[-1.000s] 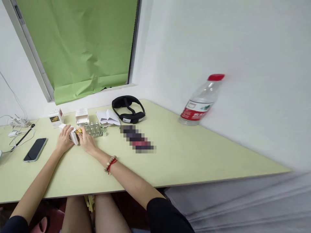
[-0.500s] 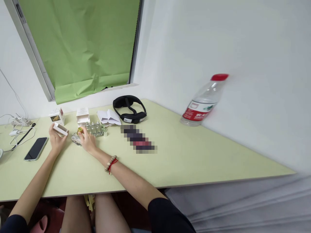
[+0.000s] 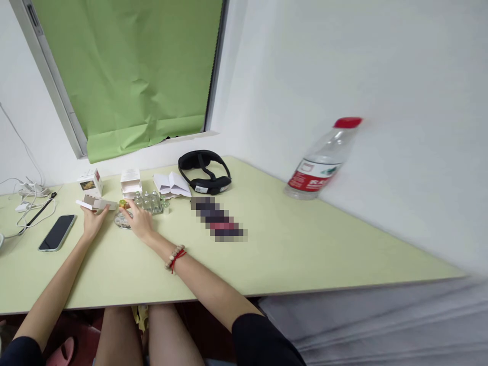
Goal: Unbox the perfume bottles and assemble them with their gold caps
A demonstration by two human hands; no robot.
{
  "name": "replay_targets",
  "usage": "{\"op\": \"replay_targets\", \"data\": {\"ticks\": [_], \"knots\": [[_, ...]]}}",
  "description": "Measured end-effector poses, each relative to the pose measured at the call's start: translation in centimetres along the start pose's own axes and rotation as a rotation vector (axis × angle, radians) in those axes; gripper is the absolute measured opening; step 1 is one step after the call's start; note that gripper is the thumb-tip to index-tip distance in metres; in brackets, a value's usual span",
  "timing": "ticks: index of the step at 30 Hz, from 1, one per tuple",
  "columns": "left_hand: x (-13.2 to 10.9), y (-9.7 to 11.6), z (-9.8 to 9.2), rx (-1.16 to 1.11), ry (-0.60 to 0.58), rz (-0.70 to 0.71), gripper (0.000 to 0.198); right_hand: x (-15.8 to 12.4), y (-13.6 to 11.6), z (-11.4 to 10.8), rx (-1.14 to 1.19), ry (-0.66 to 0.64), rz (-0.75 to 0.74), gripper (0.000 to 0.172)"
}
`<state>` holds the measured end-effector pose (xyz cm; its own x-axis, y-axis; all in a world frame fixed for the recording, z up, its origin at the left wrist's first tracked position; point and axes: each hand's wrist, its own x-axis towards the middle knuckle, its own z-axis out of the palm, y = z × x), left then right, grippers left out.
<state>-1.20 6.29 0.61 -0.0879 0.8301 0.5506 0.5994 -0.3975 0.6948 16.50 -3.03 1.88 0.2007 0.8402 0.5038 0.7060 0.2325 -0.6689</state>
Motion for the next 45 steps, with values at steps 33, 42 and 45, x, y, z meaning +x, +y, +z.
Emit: {"op": "replay_targets", "data": {"ticks": [33, 42, 45], "knots": [[-0.1, 1.5, -0.9, 0.184, 0.191, -0.042, 0.093, 0.3, 0.0, 0.9, 0.632, 0.138, 0.124, 0.046], [-0.5, 2.2, -1.4, 0.248, 0.344, 0.249, 0.077, 0.5, -1.0, 0.0, 0.869, 0.143, 0.234, 0.049], [-0.9, 2.8, -1.5, 0.228, 0.322, 0.479, 0.052, 0.4, -0.9, 0.2, 0.836, 0.144, 0.207, 0.048]]}}
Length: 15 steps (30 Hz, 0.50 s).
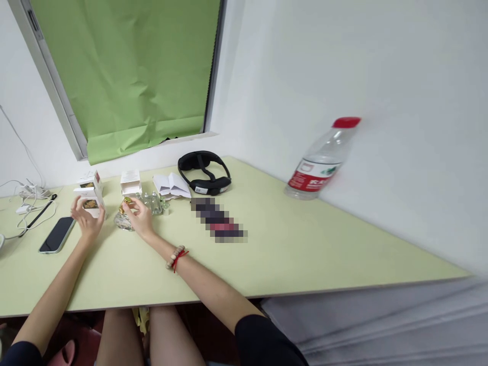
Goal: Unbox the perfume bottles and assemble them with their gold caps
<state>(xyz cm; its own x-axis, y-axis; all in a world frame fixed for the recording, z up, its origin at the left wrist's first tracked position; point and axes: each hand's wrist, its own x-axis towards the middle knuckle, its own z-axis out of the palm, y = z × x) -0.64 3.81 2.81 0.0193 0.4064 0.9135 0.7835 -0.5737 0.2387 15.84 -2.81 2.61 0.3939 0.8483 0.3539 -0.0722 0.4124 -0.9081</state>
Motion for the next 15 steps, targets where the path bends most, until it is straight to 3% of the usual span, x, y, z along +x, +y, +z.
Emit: {"op": "replay_targets", "data": {"ticks": [3, 5, 9, 15], "knots": [[-0.5, 1.7, 0.0, -0.096, -0.132, 0.219, 0.032, 0.0, 0.3, 0.0, -0.056, -0.011, -0.053, 0.045], [-1.1, 2.9, 0.2, -0.148, -0.250, 0.280, 0.027, 0.0, 0.4, 0.0, -0.104, -0.017, -0.095, 0.042], [-2.1, 4.5, 0.7, -0.246, -0.350, 0.139, 0.022, 0.0, 0.5, -0.1, -0.196, -0.029, -0.180, 0.034], [-2.2, 5.1, 0.9, -0.409, -0.342, 0.009, 0.014, -0.1, 0.6, -0.1, -0.187, -0.019, -0.176, 0.037]]}}
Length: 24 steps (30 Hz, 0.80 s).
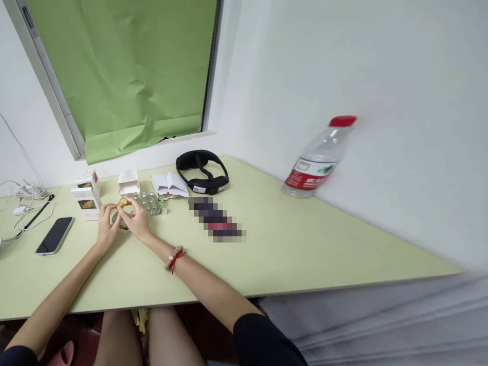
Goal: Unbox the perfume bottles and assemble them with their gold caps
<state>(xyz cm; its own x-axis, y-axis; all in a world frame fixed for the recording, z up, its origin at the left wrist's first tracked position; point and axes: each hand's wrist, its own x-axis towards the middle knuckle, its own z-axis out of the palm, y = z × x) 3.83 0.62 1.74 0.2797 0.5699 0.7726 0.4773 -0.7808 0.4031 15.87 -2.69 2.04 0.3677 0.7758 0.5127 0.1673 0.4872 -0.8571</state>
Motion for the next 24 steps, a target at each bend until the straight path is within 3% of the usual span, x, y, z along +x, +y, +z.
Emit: {"op": "replay_targets", "data": {"ticks": [7, 10, 13, 18, 22, 24], "knots": [[0.2, 0.7, -0.2, -0.117, 0.063, -0.086, 0.015, 0.3, 0.1, -0.2, 0.042, 0.051, 0.055, 0.036], [0.4, 0.9, -0.5, -0.130, 0.114, -0.159, 0.018, 0.2, 0.3, -0.2, 0.006, 0.051, 0.043, 0.035], [0.7, 1.3, -1.1, -0.116, 0.145, -0.145, 0.020, 0.3, 0.2, -0.4, -0.050, 0.050, 0.006, 0.034], [0.5, 1.4, -1.7, 0.071, 0.094, 0.106, 0.030, 1.8, -0.3, -2.4, -0.244, 0.155, -0.102, 0.034], [0.0, 1.2, -1.6, 0.229, -0.173, 0.447, 0.024, 3.7, -0.1, -5.6, -0.421, 0.292, -0.127, 0.032], [-0.2, 1.4, -1.4, 0.239, -0.259, 0.552, 0.021, 4.4, 0.4, -7.2, -0.529, 0.315, -0.117, 0.032]]}}
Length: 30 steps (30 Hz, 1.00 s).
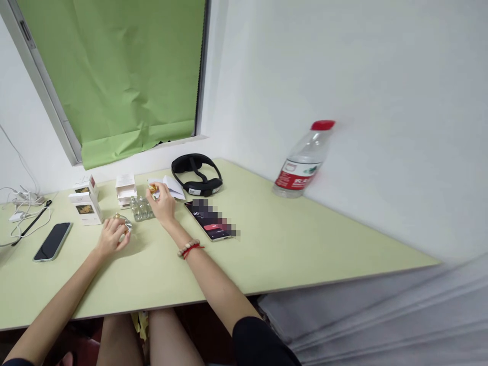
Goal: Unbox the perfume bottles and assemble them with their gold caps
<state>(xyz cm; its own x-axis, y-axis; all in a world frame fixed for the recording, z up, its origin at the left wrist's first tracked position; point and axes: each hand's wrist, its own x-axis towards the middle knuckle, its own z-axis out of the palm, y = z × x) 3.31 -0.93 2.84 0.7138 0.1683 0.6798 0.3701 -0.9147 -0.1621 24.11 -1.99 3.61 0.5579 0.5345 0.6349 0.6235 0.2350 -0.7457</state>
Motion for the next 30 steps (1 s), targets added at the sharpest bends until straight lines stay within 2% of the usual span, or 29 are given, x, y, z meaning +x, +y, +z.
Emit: {"op": "replay_targets", "data": {"ticks": [3, 6, 9, 13, 17, 20, 26, 30], "knots": [[0.3, 0.3, 0.1, -0.010, 0.016, 0.064, 0.016, 0.8, 1.5, -0.8, -0.119, -0.002, -0.007, 0.031], [0.4, 0.4, -0.1, 0.008, 0.061, 0.058, 0.014, 1.1, 2.2, -1.2, -0.160, -0.007, 0.028, 0.030], [0.4, 0.3, -0.4, 0.066, 0.071, 0.029, 0.015, 1.3, 2.3, -1.6, -0.215, -0.091, 0.038, 0.031], [0.3, 0.2, -0.3, 0.086, 0.068, 0.030, 0.013, 1.6, 2.3, -2.4, -0.369, -0.212, -0.021, 0.034], [0.2, 0.3, 0.1, 0.066, 0.007, 0.000, 0.015, 1.8, 1.9, -3.1, -0.452, -0.327, 0.018, 0.023], [0.2, 0.4, 0.3, 0.062, -0.009, 0.005, 0.015, 2.0, 1.8, -3.5, -0.463, -0.394, 0.059, 0.013], [0.1, 0.5, 0.4, 0.020, -0.080, -0.037, 0.015, 2.2, 2.8, -3.8, -0.431, -0.421, 0.125, 0.015], [0.1, 0.5, 0.5, -0.007, -0.063, -0.042, 0.013, 1.7, 3.5, -3.7, -0.434, -0.504, 0.132, 0.015]]}}
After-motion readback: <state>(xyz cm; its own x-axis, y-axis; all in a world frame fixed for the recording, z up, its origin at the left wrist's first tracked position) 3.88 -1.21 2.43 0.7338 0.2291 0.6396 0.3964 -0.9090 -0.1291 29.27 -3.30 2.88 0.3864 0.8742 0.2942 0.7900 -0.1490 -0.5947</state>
